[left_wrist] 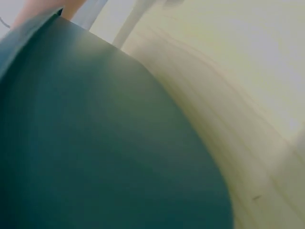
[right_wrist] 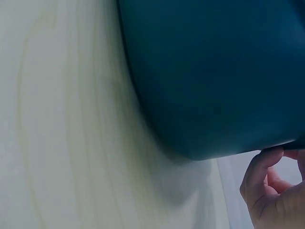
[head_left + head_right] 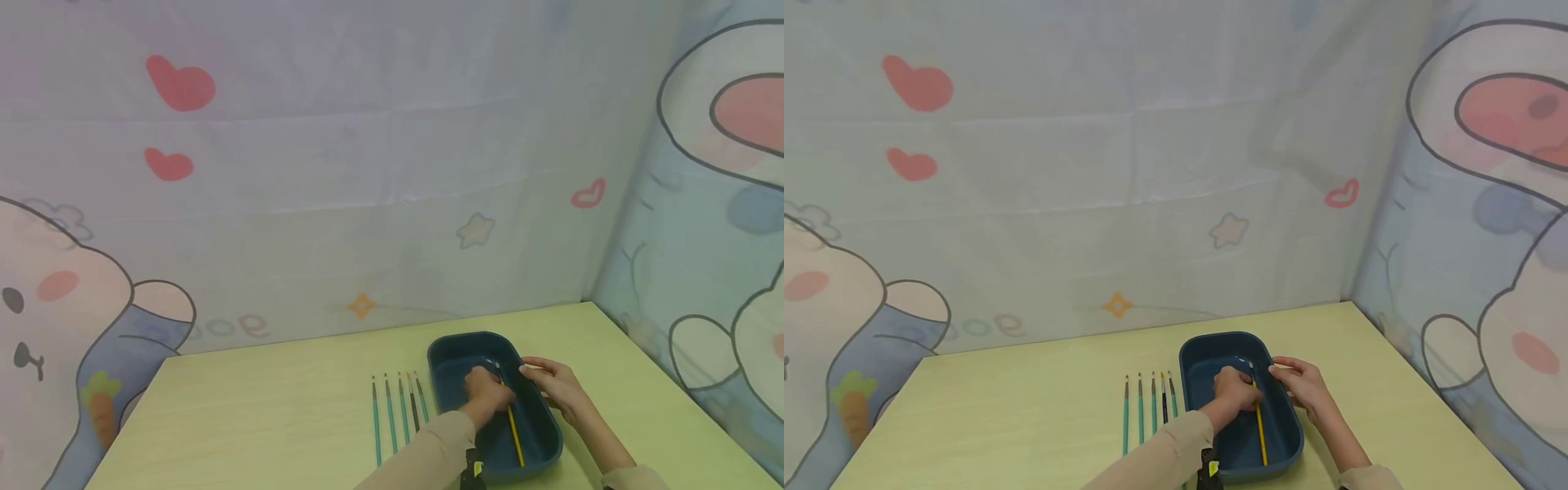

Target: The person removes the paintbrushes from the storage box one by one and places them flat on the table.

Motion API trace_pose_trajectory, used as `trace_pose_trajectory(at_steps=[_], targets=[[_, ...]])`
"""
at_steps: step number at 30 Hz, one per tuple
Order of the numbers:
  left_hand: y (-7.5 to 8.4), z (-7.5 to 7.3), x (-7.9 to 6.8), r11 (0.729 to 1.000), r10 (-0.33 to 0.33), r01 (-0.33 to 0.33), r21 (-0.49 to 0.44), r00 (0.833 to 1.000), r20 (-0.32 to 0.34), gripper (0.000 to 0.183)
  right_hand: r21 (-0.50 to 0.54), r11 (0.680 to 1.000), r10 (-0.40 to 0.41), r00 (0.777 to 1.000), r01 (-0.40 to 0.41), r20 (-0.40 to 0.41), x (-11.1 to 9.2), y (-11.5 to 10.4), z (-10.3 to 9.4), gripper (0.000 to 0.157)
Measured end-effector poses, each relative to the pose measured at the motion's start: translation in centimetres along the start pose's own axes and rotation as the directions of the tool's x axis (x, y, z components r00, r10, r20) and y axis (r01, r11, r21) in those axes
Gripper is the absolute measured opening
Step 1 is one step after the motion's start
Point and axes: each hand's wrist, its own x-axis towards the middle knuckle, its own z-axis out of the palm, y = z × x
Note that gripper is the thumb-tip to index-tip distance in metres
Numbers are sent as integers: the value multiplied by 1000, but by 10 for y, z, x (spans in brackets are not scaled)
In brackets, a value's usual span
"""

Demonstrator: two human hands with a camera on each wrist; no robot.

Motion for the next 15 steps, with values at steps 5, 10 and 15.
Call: trace_pose_trajectory(at_steps=[5, 10, 15], targets=[[-3, -2, 1, 995, -63, 67, -79, 997, 50, 13, 0, 1000, 12, 1000, -12, 4, 0, 1, 0, 58], [-3, -4, 0, 979, -100, 112, -172, 992, 76, 22, 9, 1000, 11, 1000, -11, 15, -1, 1, -1, 59], [-1, -10, -1, 953, -121, 144, -265, 987, 104, 23, 26, 1000, 15, 1000, -16, 22, 0, 0, 0, 60]])
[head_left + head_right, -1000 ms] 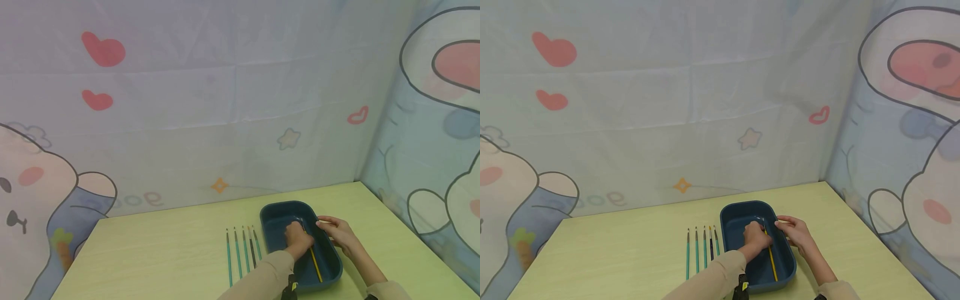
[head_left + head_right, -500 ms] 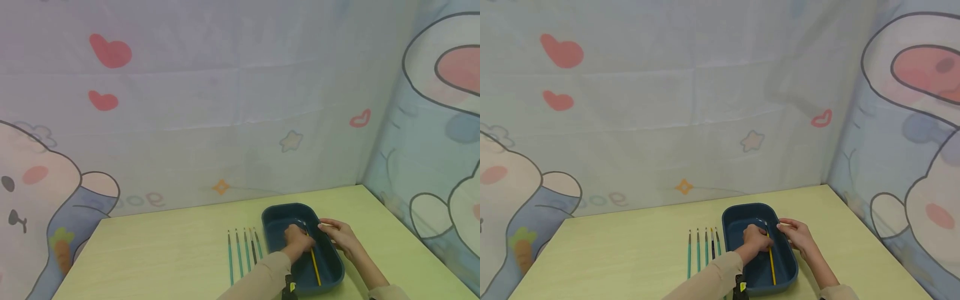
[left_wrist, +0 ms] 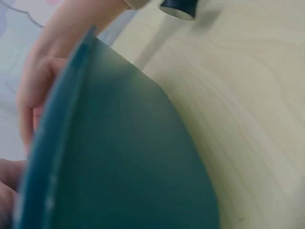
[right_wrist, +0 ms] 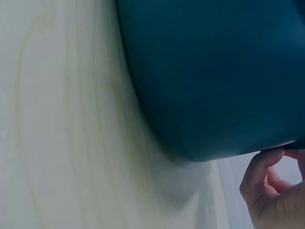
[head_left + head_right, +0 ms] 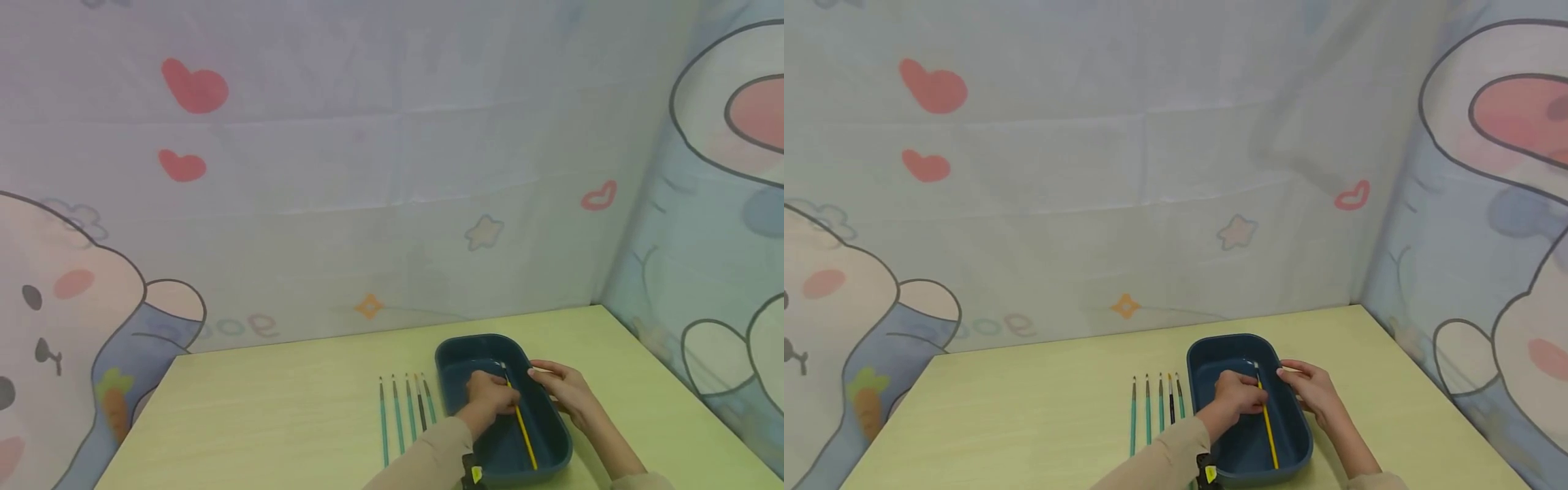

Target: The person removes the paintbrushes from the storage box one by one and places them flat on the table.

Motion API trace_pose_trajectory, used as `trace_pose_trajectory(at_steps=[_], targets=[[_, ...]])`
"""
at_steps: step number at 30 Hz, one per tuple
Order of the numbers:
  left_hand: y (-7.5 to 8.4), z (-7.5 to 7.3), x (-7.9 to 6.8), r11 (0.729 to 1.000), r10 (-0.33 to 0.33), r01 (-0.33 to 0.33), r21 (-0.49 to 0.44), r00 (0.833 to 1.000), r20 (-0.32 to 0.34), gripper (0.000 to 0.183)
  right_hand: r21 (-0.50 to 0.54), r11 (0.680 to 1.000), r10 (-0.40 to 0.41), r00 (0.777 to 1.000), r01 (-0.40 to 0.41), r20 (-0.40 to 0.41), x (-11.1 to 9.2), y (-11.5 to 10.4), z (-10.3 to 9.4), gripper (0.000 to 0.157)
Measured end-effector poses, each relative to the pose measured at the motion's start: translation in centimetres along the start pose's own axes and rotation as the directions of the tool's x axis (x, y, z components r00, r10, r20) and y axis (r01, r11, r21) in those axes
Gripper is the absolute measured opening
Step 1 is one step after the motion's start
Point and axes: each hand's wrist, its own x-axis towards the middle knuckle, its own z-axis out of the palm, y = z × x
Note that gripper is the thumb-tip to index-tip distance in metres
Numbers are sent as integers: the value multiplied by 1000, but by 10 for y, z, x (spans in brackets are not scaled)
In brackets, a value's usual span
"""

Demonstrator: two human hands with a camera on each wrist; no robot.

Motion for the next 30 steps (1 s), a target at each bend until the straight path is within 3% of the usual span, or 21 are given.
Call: trace_pose_trajectory(at_steps=[13, 30], targets=[[14, -16, -5, 982, -15, 25, -185, 998, 57, 28, -6, 1000, 5, 1000, -5, -2, 1, 0, 1, 61], [23, -41, -7, 972, 45, -23, -233, 995, 88, 34, -8, 1000, 7, 1000, -7, 11, 3, 3, -1, 63]])
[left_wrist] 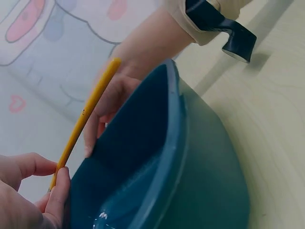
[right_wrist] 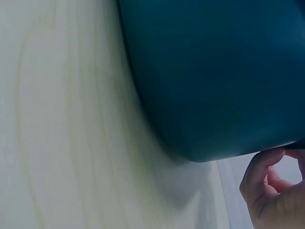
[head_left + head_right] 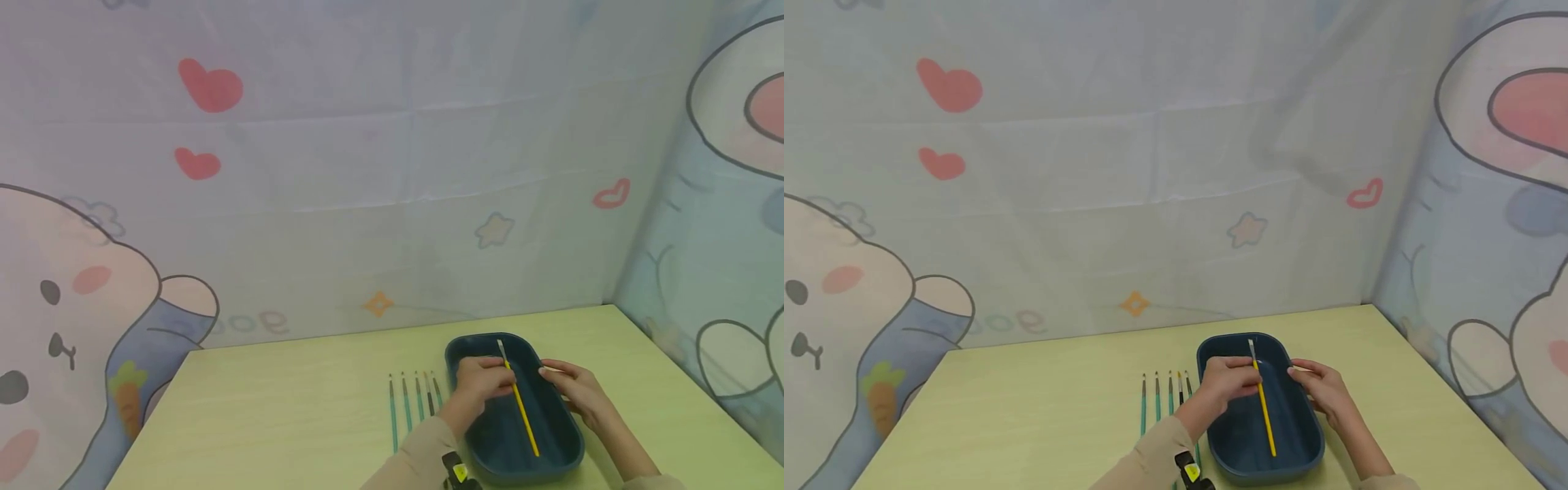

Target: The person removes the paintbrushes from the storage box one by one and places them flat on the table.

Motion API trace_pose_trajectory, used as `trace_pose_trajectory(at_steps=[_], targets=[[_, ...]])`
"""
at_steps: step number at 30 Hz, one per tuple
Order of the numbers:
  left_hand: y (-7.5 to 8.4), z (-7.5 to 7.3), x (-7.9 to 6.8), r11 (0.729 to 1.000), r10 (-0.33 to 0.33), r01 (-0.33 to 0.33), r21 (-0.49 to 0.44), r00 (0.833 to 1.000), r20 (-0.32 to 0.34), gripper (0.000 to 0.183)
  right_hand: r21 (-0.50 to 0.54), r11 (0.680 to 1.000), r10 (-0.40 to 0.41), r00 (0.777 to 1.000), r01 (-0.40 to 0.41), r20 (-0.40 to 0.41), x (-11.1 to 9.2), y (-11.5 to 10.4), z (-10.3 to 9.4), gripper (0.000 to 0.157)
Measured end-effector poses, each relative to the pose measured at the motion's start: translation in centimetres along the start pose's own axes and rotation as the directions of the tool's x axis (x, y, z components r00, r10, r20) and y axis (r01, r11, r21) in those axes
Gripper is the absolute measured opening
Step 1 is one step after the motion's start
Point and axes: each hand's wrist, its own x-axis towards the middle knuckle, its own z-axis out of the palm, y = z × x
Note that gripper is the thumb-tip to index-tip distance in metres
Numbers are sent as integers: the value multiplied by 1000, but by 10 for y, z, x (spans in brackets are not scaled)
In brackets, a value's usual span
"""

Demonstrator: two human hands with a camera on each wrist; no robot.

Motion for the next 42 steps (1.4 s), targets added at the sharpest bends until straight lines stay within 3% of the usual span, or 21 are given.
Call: trace_pose_trajectory(at_steps=[14, 32, 42], targets=[[10, -32, -12, 999, 12, -7, -53, 997, 79, 39, -25, 1000, 4, 1000, -4, 11, -1, -2, -1, 65], [5, -65, -21, 997, 32, -26, -78, 997, 72, 47, -48, 999, 17, 1000, -16, 13, -1, -2, -5, 64], [0, -86, -23, 998, 14, -12, -67, 1000, 24, 48, -33, 999, 16, 1000, -15, 17, -2, -1, -9, 65]])
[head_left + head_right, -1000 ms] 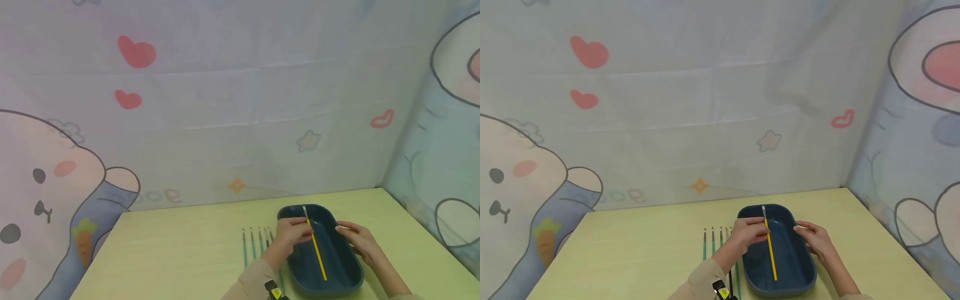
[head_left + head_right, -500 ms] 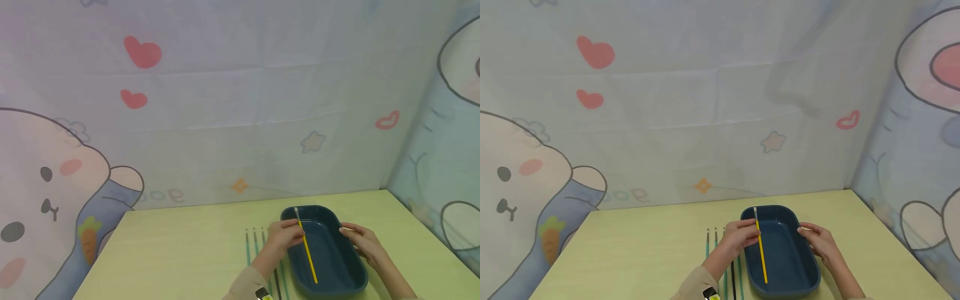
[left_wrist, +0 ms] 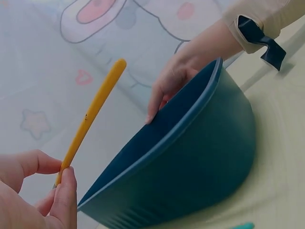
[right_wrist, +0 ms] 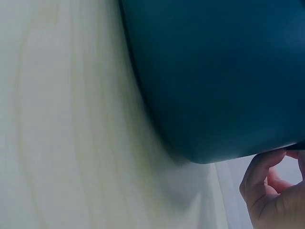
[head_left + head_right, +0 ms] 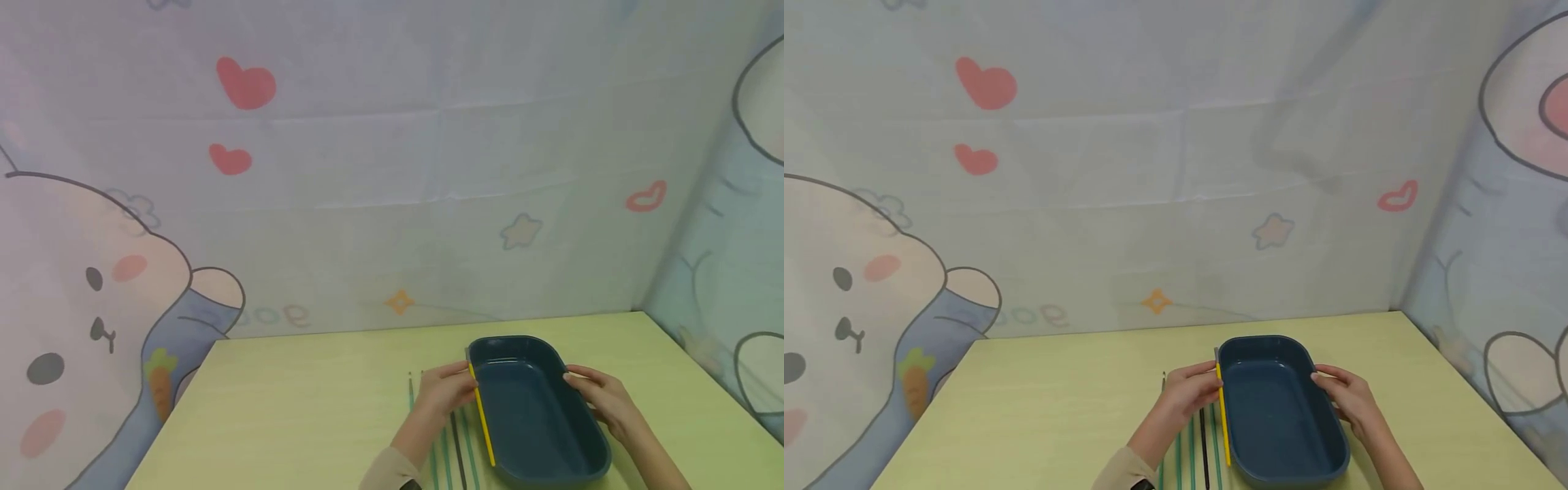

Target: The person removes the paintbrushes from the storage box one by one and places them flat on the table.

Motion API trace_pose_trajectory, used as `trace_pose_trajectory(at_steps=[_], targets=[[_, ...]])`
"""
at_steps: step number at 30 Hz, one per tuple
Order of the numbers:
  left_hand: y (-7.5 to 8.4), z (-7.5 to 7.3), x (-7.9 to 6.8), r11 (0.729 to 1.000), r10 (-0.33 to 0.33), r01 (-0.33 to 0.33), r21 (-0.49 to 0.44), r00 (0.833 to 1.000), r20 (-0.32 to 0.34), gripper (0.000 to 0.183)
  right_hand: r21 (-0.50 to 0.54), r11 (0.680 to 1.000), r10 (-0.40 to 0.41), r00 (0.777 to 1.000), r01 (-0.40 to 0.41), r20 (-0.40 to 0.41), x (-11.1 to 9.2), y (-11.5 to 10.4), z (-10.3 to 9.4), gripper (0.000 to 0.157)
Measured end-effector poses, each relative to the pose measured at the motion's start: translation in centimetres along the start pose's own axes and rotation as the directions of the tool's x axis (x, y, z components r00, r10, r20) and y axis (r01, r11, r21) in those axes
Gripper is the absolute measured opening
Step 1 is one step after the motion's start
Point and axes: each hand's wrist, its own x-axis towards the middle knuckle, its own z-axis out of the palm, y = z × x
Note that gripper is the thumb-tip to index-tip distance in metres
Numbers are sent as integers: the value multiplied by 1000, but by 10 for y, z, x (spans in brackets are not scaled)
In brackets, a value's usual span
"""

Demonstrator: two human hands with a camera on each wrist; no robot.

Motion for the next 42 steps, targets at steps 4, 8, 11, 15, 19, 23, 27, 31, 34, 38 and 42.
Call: trace_pose_trajectory(at_steps=[4, 8, 11, 15, 19, 23, 27, 31, 34, 38, 42], targets=[[-3, -7, 0, 1000, 0, 0, -3, 1000, -13, 49, -9, 1000, -3, 1000, 3, 4, 0, 0, -1, 65], [-4, -15, -2, 1000, 3, -4, -23, 1000, -13, 50, -12, 1000, 4, 1000, -4, 4, 0, 0, -1, 64], [-5, -22, -4, 1000, 9, -9, -14, 1000, -17, 49, -17, 1000, 0, 1000, 0, 10, 0, 0, -1, 65], [-7, -31, -6, 1000, -1, 1, -8, 1000, -22, 50, -15, 1000, 1, 1000, -1, 14, 0, 1, 0, 66], [-8, -40, -8, 1000, -10, 10, -7, 1000, -23, 50, -7, 1000, 4, 1000, -4, 12, 0, 1, 0, 66], [-13, -46, -7, 1000, -15, 15, -12, 999, -45, 50, -5, 1000, 7, 1000, -7, 9, 0, 0, 0, 67], [-16, -51, -7, 999, -25, 23, -23, 998, -57, 49, -13, 1000, 7, 1000, -6, 14, 0, -1, 0, 68], [-17, -56, -9, 999, -25, 23, -31, 998, -66, 49, -15, 1000, 1, 1000, -1, 14, 1, -1, -1, 67], [-18, -60, -11, 999, -18, 16, -35, 998, -62, 50, -4, 1000, 0, 1000, 0, 12, 1, -1, -1, 65], [-22, -67, -10, 999, -23, 21, -48, 998, -52, 50, 5, 1000, 1, 1000, -1, 14, 0, 0, -1, 63], [-24, -73, -10, 997, -46, 43, -56, 998, -51, 52, 11, 1000, 0, 1000, 0, 15, 1, 2, -1, 62]])
